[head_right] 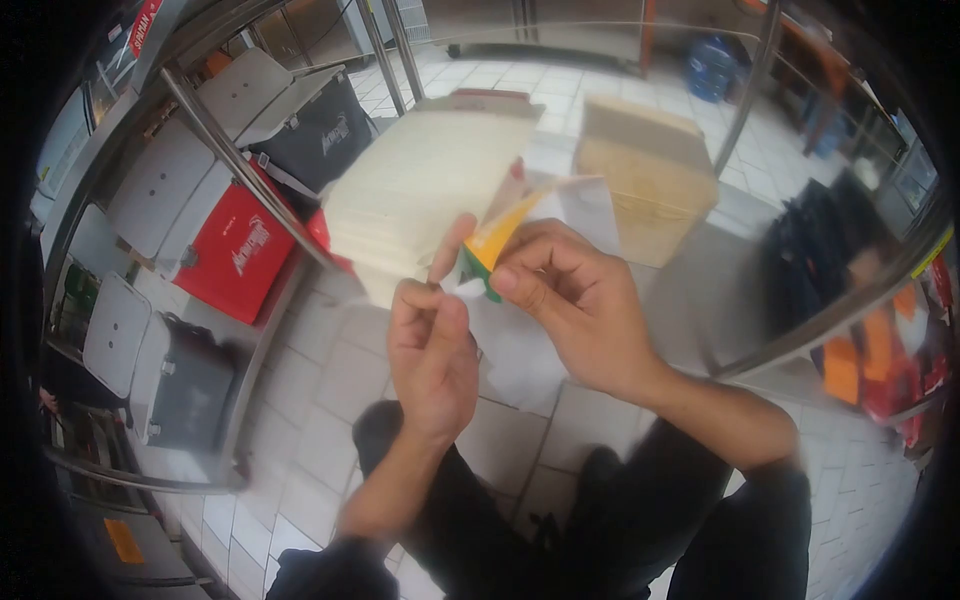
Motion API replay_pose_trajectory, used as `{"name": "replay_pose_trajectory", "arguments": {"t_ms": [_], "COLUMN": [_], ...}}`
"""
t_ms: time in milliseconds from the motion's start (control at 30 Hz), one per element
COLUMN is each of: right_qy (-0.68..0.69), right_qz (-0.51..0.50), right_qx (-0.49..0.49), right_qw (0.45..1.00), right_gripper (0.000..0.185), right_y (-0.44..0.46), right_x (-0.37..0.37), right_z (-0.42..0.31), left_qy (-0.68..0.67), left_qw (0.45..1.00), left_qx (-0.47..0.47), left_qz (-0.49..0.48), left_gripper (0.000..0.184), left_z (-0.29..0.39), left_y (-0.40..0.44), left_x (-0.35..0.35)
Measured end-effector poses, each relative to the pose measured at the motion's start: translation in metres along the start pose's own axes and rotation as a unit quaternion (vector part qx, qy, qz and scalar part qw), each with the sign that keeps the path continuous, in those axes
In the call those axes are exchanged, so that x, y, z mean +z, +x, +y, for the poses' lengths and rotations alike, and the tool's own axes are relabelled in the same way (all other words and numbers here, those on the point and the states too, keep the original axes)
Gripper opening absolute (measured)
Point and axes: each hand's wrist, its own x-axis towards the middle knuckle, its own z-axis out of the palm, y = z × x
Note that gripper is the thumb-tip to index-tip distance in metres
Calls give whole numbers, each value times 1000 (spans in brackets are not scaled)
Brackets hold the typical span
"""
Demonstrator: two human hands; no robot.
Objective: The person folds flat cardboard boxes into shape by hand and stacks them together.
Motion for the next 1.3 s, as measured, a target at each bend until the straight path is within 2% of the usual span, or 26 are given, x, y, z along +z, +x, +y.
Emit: {"name": "replay_pose_trajectory", "arguments": {"t_ms": [33, 133, 200, 333, 400, 433, 500, 533, 667, 733, 867, 933, 967, 1000, 1033, 1067, 1100, 1167, 1233, 1267, 1300], "right_qy": [-1, 115, 71, 96, 156, 157, 68, 87, 65, 28, -73, 9, 9, 63, 115, 156, 155, 245, 236, 227, 227], "right_qz": [0, 3, -3, -44, -25, -25, -97, -106, -117, -143, -137, -25, -21, 26, 71, 74, 71, 94, 73, 55, 55], "right_qx": [1, 73, 72, 90, 34, 34, 60, 100, 151, 80, 34, 118, 116, 55, -7, -6, -6, -26, -12, 2, 0], "right_qw": [1000, 991, 995, 990, 987, 987, 991, 985, 979, 986, 987, 993, 993, 996, 991, 985, 985, 965, 969, 972, 972], "right_gripper": [11, 24, 33, 37, 32, 32, 26, 23, 23, 21, 23, 29, 29, 32, 34, 39, 39, 41, 42, 43, 43], "right_y": [-1, -2, -3, -2, -3, -3, -2, -1, 0, 0, -3, -5, -2, 4, 9, 12, 13, 12, 8, 8, 9], "right_x": [2, 6, -1, -8, -1, 0, 1, 1, -4, -5, -4, -5, -5, -6, -8, -9, -9, -11, -18, -21, -21], "right_z": [-3, -11, -6, -1, 1, -1, -10, -15, -14, -14, -20, -17, -16, -15, -15, -19, -18, -14, -9, -8, -9], "left_qy": [-1, -5, 170, 250, 293, 294, 263, 388, 442, 408, 404, 474, 473, 454, 442, 427, 397, 364, 212, 213, 129], "left_qw": [1000, 999, 978, 959, 949, 948, 949, 904, 877, 902, 901, 834, 835, 847, 847, 846, 881, 905, 977, 977, 991], "left_qx": [0, 13, 62, 74, 119, 119, 134, 165, 182, 135, 136, 248, 248, 276, 291, 302, 208, 111, 14, 16, 17], "left_qz": [0, -52, -102, -107, 12, 12, 111, 69, 40, 48, 84, 138, 134, 14, -45, -105, -150, -190, -22, -22, 20], "left_gripper": [10, 10, 11, 19, 29, 29, 39, 44, 43, 35, 22, 10, 10, 14, 18, 21, 25, 29, 42, 42, 39], "left_z": [0, -2, 0, 1, 1, 2, 4, 5, 10, 14, 24, 26, 29, 33, 34, 34, 30, 22, 10, 10, 11], "left_y": [0, -1, -2, -3, -1, 1, 5, 4, 4, 3, -1, -11, -18, -25, -28, -31, -33, -33, -19, -14, -8], "left_x": [-1, -3, -3, -5, -2, -1, 2, -14, -17, -12, -1, 2, 1, -1, -3, -4, -5, 0, 12, 12, 11]}}
